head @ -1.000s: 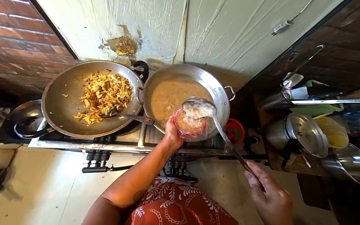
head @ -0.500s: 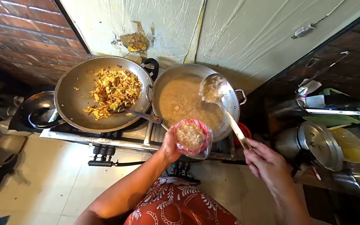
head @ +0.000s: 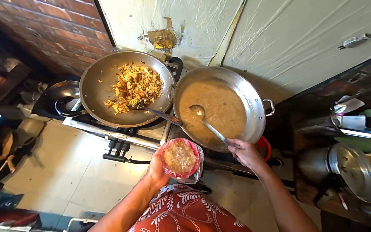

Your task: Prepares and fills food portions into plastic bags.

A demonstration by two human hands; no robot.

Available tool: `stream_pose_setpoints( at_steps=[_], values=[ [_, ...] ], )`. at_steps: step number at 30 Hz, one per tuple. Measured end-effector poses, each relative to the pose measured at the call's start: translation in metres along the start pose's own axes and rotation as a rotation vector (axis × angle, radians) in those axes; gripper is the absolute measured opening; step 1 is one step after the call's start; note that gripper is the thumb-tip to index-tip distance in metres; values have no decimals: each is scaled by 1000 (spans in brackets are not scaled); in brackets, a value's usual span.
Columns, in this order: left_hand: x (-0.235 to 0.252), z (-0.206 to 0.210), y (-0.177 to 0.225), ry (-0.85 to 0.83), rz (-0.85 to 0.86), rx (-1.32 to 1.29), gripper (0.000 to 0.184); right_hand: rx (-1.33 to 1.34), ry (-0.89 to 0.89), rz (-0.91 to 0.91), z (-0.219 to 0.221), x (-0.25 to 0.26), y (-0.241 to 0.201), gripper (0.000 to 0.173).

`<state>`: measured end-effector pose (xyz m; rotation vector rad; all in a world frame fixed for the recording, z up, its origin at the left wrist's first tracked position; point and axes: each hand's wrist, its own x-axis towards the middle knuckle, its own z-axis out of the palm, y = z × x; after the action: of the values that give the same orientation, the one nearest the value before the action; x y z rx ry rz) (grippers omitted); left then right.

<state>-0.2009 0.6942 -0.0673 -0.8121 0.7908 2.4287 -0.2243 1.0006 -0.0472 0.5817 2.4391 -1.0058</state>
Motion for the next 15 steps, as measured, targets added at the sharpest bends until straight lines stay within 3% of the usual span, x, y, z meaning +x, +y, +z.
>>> stream_pose_setpoints(
  at_steps=[2, 8, 15],
  values=[
    [2, 0, -1, -21, -7, -17, 53, 175, -49, 105, -11, -15, -2, 39],
    [5, 17, -3, -20, -67, 5, 51, 350, 65, 115, -32, -56, 8, 41],
    [18, 37, -16, -116, -142, 70, 52, 276, 101, 194, -43, -68, 28, 41]
  ],
)
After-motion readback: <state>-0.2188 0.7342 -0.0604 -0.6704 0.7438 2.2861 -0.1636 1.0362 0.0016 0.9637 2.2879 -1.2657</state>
